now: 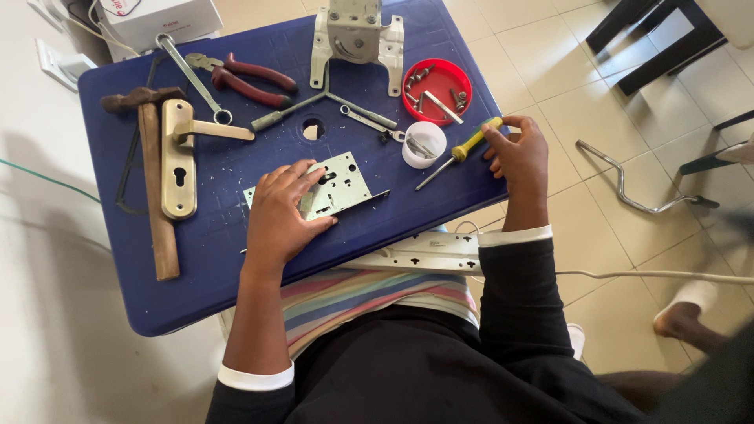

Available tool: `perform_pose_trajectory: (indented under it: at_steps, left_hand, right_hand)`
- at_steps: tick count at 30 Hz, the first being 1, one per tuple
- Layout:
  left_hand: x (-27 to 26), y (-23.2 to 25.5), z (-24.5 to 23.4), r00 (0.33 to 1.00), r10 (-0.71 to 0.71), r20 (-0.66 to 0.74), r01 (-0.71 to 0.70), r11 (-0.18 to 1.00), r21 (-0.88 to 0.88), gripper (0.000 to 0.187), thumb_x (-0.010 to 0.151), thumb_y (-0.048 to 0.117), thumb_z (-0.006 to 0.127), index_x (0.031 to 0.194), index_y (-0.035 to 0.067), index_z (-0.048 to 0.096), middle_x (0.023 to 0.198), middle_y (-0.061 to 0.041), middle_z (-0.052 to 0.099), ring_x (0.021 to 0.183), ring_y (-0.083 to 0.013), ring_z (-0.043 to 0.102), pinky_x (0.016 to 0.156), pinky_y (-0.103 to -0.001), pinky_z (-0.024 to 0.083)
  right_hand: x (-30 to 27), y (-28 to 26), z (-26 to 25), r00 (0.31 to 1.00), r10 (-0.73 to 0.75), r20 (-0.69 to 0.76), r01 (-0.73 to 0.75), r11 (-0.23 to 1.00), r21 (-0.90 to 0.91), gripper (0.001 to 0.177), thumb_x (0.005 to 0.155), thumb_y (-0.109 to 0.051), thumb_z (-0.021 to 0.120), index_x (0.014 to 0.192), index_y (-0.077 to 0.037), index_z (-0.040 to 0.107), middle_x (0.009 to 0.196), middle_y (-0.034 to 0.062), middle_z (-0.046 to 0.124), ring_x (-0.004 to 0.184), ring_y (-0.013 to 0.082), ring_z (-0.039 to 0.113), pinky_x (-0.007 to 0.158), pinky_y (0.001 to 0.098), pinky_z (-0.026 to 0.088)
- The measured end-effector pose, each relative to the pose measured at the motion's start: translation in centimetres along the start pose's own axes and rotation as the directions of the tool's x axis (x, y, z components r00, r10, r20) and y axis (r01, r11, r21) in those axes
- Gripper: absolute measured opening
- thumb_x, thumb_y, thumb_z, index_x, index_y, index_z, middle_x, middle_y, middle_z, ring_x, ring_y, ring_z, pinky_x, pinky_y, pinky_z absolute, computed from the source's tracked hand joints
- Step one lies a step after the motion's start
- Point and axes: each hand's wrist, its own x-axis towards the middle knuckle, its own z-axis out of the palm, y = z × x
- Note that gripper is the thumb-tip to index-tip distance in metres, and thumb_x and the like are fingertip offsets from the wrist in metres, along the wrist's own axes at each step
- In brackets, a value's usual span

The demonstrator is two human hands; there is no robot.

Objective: The person picks up a metal door lock mechanism from a table and uses a screwdriver to tighten a screw on its side before placing a small component into the internal mechanism.

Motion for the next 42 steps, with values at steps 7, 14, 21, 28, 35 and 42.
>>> perform_pose_trajectory:
  at_steps: [7,14,21,28,35,42]
  left_hand:
    - [0.0,0.1,0.0,1.0,-0.008,0.003,0.008,1.0,0.002,0.079,0.052,0.022,0.093,0.127,0.011,0.072,0.137,-0.007,0.065,0.128,-0.0275,0.056,0.11,-0.041,0.038]
    - [0.0,-0.3,0.2,1.0,0.014,-0.005,-0.014,1.0,-0.004,0.078,0.053,0.022,0.093,0.127,0.01,0.071,0.138,-0.009,0.065,0.128,-0.0289,0.056,0.11,-0.042,0.038]
    - [0.0,-0.4,0.1,0.999,0.037,-0.014,-0.038,0.999,-0.006,0.078,0.053,0.023,0.093,0.126,0.009,0.071,0.137,-0.01,0.065,0.128,-0.0296,0.056,0.11,-0.043,0.038]
    - [0.0,-0.3,0.2,1.0,0.019,-0.016,-0.019,1.0,-0.011,0.077,0.053,0.022,0.093,0.126,0.01,0.071,0.137,-0.008,0.064,0.126,-0.0301,0.055,0.11,-0.042,0.039]
    - [0.0,0.0,-0.1,1.0,0.017,-0.009,-0.018,1.0,-0.007,0.077,0.054,0.022,0.092,0.127,0.01,0.071,0.138,-0.006,0.065,0.125,-0.0301,0.056,0.109,-0.042,0.04]
    - [0.2,0.2,-0.4,1.0,0.026,0.006,-0.026,1.0,0.0,0.078,0.053,0.022,0.092,0.128,0.01,0.071,0.138,-0.007,0.065,0.125,-0.0301,0.057,0.108,-0.042,0.04]
  right_hand:
    - [-0.7,0.4,0.3,0.963,-0.24,-0.119,0.218,0.96,-0.176,0.038,0.088,-0.022,0.086,0.117,-0.005,0.068,0.076,0.0042,0.067,0.061,0.0094,0.058,0.055,0.0261,0.046]
    - [-3.4,-3.8,0.9,0.819,-0.573,-0.028,0.558,0.806,-0.196,0.026,0.078,-0.006,0.088,0.101,-0.015,0.08,0.109,0.006,0.062,0.099,0.0165,0.06,0.073,0.0306,0.05]
    - [-4.0,-5.7,2.9,0.757,-0.614,0.224,0.653,0.724,-0.224,0.023,0.072,-0.003,0.084,0.091,-0.017,0.08,0.12,0.0033,0.068,0.124,0.0275,0.056,0.106,0.0421,0.046]
    - [-3.1,-4.5,4.9,0.737,-0.517,0.435,0.671,0.637,-0.379,0.024,0.079,-0.001,0.071,0.085,-0.021,0.082,0.149,0.0017,0.058,0.154,0.0309,0.028,0.123,0.0506,0.022]
    - [-2.9,-5.3,5.9,0.829,-0.334,0.448,0.549,0.635,-0.543,0.016,0.082,-0.011,0.072,0.087,-0.022,0.082,0.158,-0.0002,0.045,0.155,0.0271,0.016,0.122,0.06,0.005]
    - [-2.4,-5.0,5.7,0.781,-0.361,0.51,0.62,0.547,-0.563,0.015,0.087,-0.013,0.068,0.095,-0.017,0.08,0.158,0.0051,0.047,0.155,0.0301,0.022,0.122,0.0568,0.012]
